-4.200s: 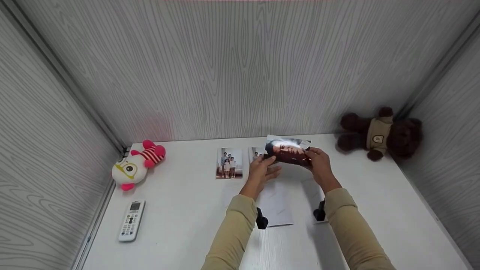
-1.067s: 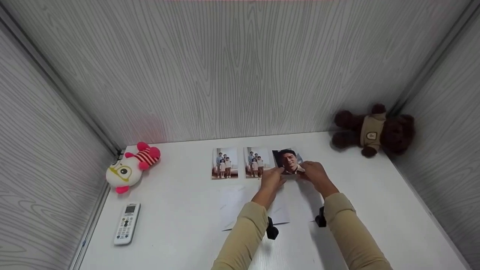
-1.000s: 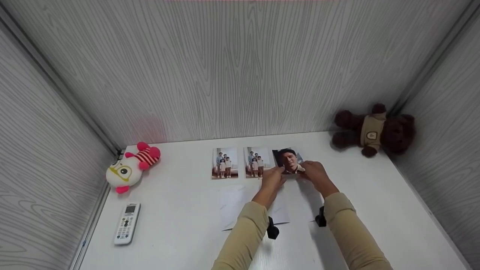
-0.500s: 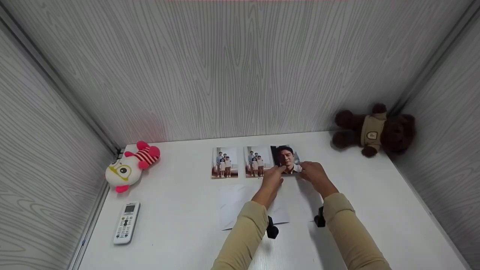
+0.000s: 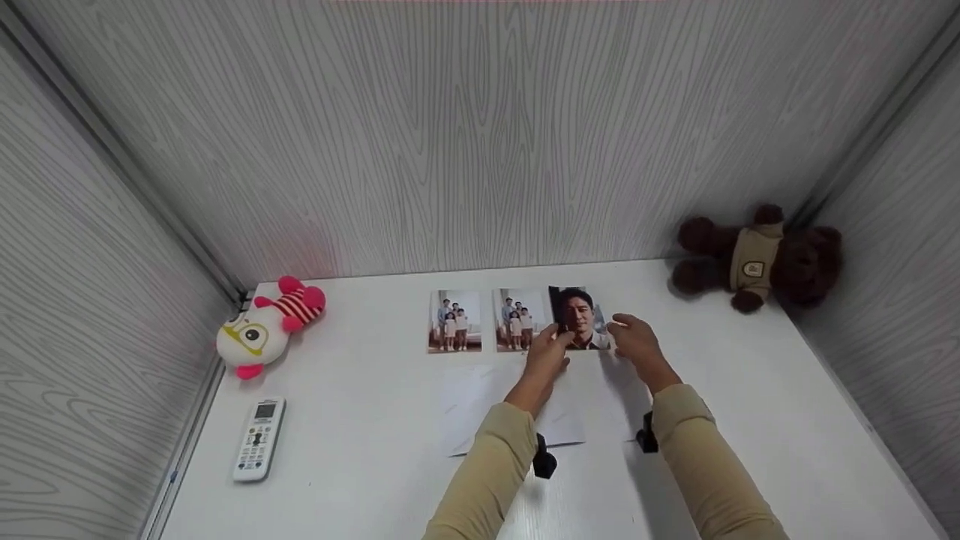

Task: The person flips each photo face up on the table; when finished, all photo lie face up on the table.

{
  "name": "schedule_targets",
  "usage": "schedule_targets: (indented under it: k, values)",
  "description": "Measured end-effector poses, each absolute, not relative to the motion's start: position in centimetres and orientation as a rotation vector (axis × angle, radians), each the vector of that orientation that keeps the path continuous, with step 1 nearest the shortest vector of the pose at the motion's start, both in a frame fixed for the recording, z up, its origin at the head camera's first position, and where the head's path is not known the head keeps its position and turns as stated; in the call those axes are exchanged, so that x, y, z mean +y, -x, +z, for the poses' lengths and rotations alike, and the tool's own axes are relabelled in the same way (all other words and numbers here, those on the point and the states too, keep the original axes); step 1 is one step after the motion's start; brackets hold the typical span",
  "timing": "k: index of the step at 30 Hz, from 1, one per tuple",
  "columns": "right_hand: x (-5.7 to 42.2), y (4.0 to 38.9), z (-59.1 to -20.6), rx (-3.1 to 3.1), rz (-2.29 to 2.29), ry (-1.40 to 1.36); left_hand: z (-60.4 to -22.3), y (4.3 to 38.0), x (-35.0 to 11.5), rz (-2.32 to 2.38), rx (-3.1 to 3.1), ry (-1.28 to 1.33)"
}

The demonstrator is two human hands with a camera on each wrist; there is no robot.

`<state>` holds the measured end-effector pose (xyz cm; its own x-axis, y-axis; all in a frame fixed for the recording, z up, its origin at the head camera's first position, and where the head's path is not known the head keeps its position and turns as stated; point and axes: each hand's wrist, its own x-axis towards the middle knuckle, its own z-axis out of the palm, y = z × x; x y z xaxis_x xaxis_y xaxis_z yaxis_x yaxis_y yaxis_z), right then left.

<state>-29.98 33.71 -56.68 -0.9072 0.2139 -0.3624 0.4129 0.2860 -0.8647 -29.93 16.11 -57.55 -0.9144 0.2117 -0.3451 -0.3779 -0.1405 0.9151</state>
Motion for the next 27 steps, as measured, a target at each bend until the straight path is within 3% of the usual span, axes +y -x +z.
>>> schedule_targets:
  k: [10,19,27]
  values:
    - [30.2,30.0,-57.5,2.412,-1.791,-0.508,-57.3,29.8,11.5,2.081,2.079,0.189]
    - [25.1,28.6,-58.0,2.177,-1.836,-0.293,-57.0,30.2,1.8,1.863,2.369,0.366]
    - [21.4,26.9,-58.6,1.955,-1.928,-0.227,-57.4,27.5,-4.8,1.871,2.067,0.481]
